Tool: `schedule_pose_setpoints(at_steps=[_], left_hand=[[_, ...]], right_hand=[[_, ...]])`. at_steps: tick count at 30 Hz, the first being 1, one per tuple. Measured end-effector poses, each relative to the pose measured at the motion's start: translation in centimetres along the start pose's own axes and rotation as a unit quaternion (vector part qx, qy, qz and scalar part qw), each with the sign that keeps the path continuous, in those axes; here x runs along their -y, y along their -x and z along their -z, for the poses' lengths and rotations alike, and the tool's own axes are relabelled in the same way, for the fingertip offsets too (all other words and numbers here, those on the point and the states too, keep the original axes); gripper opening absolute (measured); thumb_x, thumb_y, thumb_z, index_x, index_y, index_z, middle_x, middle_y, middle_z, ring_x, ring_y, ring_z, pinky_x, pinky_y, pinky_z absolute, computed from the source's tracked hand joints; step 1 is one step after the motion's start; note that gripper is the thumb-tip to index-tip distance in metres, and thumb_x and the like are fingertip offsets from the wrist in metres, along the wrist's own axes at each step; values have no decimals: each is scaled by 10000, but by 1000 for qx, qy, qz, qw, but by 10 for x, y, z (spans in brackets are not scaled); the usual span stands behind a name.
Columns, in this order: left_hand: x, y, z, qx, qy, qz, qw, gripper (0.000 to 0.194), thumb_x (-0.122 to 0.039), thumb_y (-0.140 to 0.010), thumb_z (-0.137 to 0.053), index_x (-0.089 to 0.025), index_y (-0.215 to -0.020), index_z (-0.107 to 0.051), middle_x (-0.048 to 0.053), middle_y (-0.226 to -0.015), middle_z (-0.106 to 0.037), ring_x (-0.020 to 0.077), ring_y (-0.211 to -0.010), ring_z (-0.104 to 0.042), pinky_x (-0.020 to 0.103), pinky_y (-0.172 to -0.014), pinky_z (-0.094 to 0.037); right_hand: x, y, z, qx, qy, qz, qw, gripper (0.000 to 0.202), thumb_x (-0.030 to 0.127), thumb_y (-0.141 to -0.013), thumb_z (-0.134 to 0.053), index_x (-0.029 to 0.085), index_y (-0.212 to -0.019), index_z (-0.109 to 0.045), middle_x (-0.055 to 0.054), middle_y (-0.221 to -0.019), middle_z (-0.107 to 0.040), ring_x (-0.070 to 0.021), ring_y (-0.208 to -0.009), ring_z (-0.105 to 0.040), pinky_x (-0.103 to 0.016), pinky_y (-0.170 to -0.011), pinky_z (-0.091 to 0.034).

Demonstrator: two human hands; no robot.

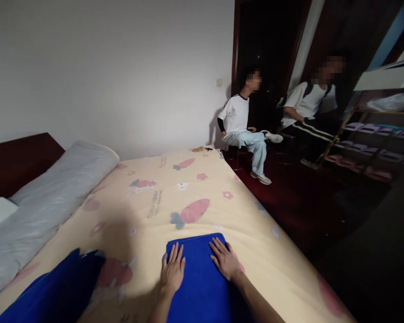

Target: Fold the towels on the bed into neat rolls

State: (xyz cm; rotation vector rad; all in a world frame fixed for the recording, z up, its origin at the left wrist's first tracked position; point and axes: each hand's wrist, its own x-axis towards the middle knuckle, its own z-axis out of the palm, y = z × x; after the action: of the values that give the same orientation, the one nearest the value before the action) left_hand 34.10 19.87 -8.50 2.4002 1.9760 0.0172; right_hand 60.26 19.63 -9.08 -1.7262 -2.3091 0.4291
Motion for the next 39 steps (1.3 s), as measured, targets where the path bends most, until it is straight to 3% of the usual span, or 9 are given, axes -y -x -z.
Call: schedule_pose_setpoints(at_steps=[4, 10, 15, 18, 21, 26, 30, 34, 39], left_hand=[[10, -8, 2, 14, -3, 48, 999, 515, -388, -986, -208, -316, -1496, -199, -10, -1602, -193, 189, -1477, -232, 532, -1187, -248], [12, -11, -2, 2, -10, 51, 999, 514, -385, -984, -195, -323, -1495, -198, -17, -1604, -189, 193, -1478, -234, 540, -1185, -237], [-5, -9, -10, -55, -20, 37, 998, 520, -337, -978, -217, -297, -1496, -223, 21, -1593, -256, 215, -1471, -258, 562, -1195, -195], [-29, -8, -19, -86, 15, -38, 996, 538, -314, -981, -213, -258, -1511, -141, 18, -1592, -269, 177, -1468, -260, 459, -1202, -248], [-40, -10, -23, -58, 37, -65, 995, 531, -304, -978, -231, -281, -1506, -182, 0, -1589, -275, 175, -1461, -278, 436, -1180, -306], [4, -10, -6, -8, 5, 57, 998, 522, -349, -968, -263, -300, -1487, -256, 12, -1590, -241, 226, -1465, -272, 552, -1166, -278], [33, -12, 12, 0, -17, 59, 998, 507, -363, -969, -274, -305, -1472, -297, 11, -1576, -275, 229, -1459, -286, 572, -1172, -242], [1, -11, 6, -75, -11, 38, 996, 509, -318, -974, -251, -271, -1480, -272, 37, -1570, -294, 244, -1464, -273, 590, -1180, -220], [-62, 13, -37, -88, 26, -52, 994, 541, -234, -956, -279, -279, -1489, -203, 13, -1566, -319, 208, -1441, -326, 462, -1171, -334]], right_hand=[[-11, -7, -9, -33, 23, -20, 999, 571, 503, -1001, -278, 215, -1488, -356, -87, -1563, -301, -260, -1455, -263, -510, -1172, -220], [-4, -12, -14, -35, 18, -64, 997, 593, 521, -1000, -225, 218, -1498, -336, -70, -1577, -272, -254, -1465, -235, -511, -1174, -209], [19, -14, -11, -26, 29, -104, 994, 565, 372, -989, -267, 140, -1500, -334, -108, -1592, -198, -269, -1483, -161, -523, -1194, -134], [42, -17, -20, -26, 1, -32, 999, 558, 287, -970, -279, 147, -1508, -317, -106, -1594, -194, -255, -1483, -161, -499, -1194, -155], [52, -21, -26, 23, -35, 46, 998, 566, 348, -968, -313, 206, -1516, -303, -78, -1586, -248, -237, -1475, -203, -480, -1187, -192], [8, -23, -14, -10, 21, -137, 990, 616, 451, -963, -327, 159, -1506, -328, -140, -1589, -227, -304, -1476, -183, -556, -1161, -167], [-28, -24, 0, -11, 46, -140, 989, 641, 483, -954, -332, 148, -1501, -335, -157, -1568, -284, -307, -1465, -219, -576, -1159, -163], [0, -24, -4, -53, 45, -135, 988, 599, 393, -966, -295, 144, -1511, -310, -116, -1593, -206, -286, -1483, -146, -575, -1181, -105], [67, -3, -34, -1, -23, -35, 999, 573, 220, -921, -322, 160, -1489, -363, -78, -1576, -238, -236, -1471, -200, -481, -1193, -201]])
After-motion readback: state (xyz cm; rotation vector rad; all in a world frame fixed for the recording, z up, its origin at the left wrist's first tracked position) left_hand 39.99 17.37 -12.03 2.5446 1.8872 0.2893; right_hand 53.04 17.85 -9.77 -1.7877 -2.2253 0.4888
